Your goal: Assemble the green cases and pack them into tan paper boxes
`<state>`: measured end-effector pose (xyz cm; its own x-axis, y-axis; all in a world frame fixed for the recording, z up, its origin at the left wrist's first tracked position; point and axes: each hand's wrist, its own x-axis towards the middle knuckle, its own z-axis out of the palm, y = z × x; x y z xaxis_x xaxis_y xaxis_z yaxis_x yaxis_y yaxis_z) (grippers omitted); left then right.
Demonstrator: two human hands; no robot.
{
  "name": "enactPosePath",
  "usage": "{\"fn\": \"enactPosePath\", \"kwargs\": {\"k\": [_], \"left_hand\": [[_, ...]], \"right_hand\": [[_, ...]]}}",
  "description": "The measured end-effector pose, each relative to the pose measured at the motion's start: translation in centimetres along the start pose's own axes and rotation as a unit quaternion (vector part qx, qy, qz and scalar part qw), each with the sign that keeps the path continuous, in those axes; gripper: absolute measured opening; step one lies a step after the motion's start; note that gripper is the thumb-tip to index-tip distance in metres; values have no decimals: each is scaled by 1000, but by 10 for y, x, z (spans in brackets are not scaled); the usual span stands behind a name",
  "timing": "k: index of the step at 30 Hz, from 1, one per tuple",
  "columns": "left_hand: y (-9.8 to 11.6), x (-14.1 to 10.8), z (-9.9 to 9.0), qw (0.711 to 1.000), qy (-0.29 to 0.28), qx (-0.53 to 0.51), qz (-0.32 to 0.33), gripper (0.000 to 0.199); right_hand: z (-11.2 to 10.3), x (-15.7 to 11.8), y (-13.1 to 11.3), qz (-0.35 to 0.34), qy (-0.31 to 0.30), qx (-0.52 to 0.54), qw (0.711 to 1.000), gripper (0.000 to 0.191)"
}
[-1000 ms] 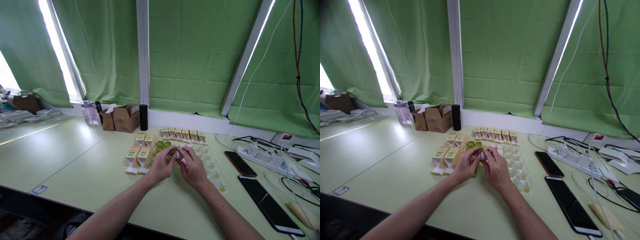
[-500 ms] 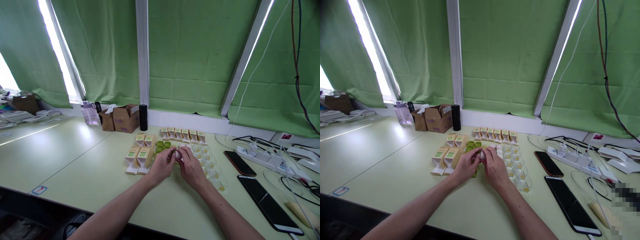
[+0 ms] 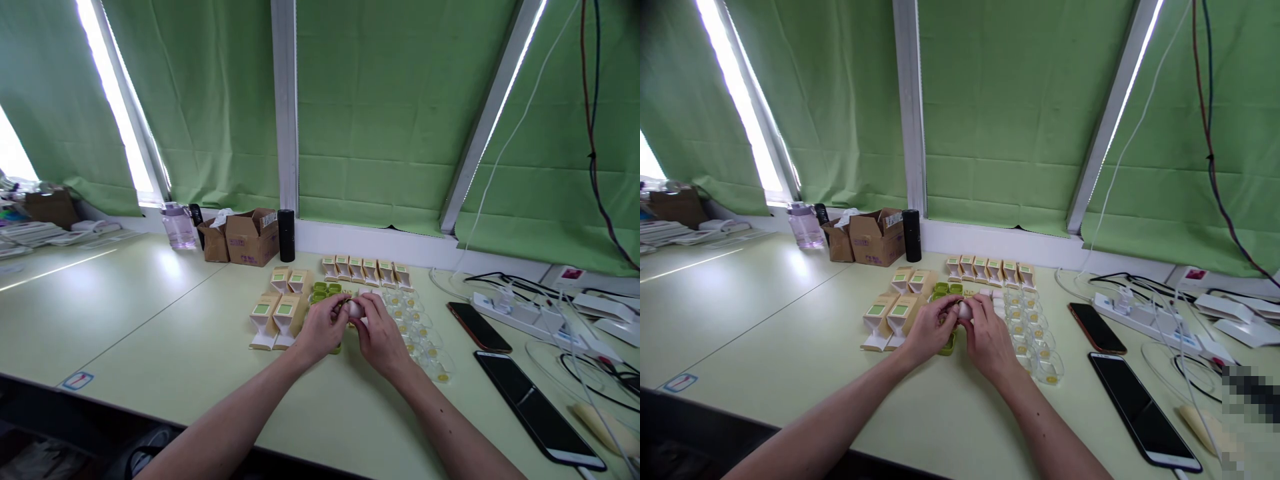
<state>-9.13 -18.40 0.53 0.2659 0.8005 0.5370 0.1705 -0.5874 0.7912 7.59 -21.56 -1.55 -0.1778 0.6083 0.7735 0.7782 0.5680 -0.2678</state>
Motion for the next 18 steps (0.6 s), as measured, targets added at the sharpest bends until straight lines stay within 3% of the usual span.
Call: {"fn": "enactPosePath", "kwargs": {"k": [5, 8, 13, 18], "left_hand": [[-2, 1, -11, 992, -41, 83, 87, 38], [-3, 3, -13, 990, -44, 67, 116, 41], [-7, 7, -5, 994, -70, -74, 28, 43], [-15, 7, 2, 977, -85, -193, -40, 49]], "right_hand": [[-3, -1, 3, 47, 24, 83, 995, 30], [-6, 2, 1, 76, 43, 143, 986, 28], [-7, 6, -4, 150, 39, 272, 950, 26], [-4, 5, -6, 240, 25, 343, 908, 35]]}}
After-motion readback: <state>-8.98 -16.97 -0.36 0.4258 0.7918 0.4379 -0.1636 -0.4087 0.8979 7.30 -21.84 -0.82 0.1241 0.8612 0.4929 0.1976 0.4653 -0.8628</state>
